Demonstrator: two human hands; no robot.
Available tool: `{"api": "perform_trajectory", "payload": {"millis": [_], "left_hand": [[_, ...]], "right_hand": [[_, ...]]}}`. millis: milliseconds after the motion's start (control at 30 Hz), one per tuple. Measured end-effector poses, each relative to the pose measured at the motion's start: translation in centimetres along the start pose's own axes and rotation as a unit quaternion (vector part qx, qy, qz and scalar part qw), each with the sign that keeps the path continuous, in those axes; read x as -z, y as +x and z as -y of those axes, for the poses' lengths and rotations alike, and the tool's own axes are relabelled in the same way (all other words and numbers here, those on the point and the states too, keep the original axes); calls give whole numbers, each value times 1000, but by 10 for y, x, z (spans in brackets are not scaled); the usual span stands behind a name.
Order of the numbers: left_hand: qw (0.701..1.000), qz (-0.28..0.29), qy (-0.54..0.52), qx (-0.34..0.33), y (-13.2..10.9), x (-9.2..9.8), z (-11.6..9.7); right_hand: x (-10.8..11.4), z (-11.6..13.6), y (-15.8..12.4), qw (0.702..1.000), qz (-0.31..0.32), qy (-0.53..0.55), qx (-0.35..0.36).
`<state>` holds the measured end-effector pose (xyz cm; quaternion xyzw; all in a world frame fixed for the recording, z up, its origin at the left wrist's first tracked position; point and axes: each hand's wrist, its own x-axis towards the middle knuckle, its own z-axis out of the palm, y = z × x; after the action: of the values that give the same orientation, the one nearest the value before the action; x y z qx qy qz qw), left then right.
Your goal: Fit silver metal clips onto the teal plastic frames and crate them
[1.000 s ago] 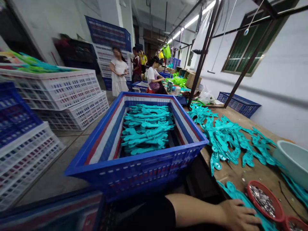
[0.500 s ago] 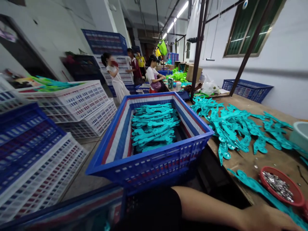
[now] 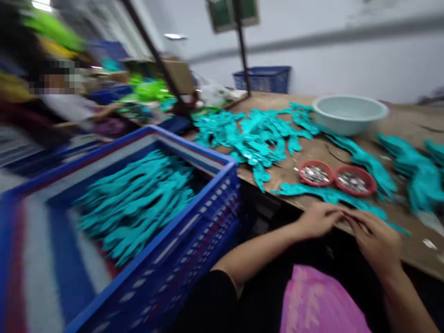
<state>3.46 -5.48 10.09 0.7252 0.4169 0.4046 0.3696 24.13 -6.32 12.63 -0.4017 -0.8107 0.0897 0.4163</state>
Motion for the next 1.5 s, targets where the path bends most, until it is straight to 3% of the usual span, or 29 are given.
{"api": "perform_trajectory", "payload": {"millis": [100,200,300,467,567,733,1133,1500], "left_hand": [[985,1,150,-88,8,12,14],[932,6,346,-108,15,10,44],[896,13,429,-113,14,1,68],[891,-9,442,-106,9,-8,84],[896,-9,434,-93,6,-8,90],[897,-17,431,-98,2,-9,103],[877,-29,463,-123,2,-10,107],[881,-29,459,-113,3,-10,107]], "right_hand": [[7,-22,6,994,-42,11,-98],[15,-55,15,982,-75,19,-174],[9,-77,18,977,-52,27,-206],[-13,-89,38,979,35,-7,-202],[-10,-103,51,968,51,-69,-235],[0,-121,51,948,140,-88,-271],[-1,-119,50,957,96,-54,-269],[-4,-117,51,957,125,-82,-248]]}}
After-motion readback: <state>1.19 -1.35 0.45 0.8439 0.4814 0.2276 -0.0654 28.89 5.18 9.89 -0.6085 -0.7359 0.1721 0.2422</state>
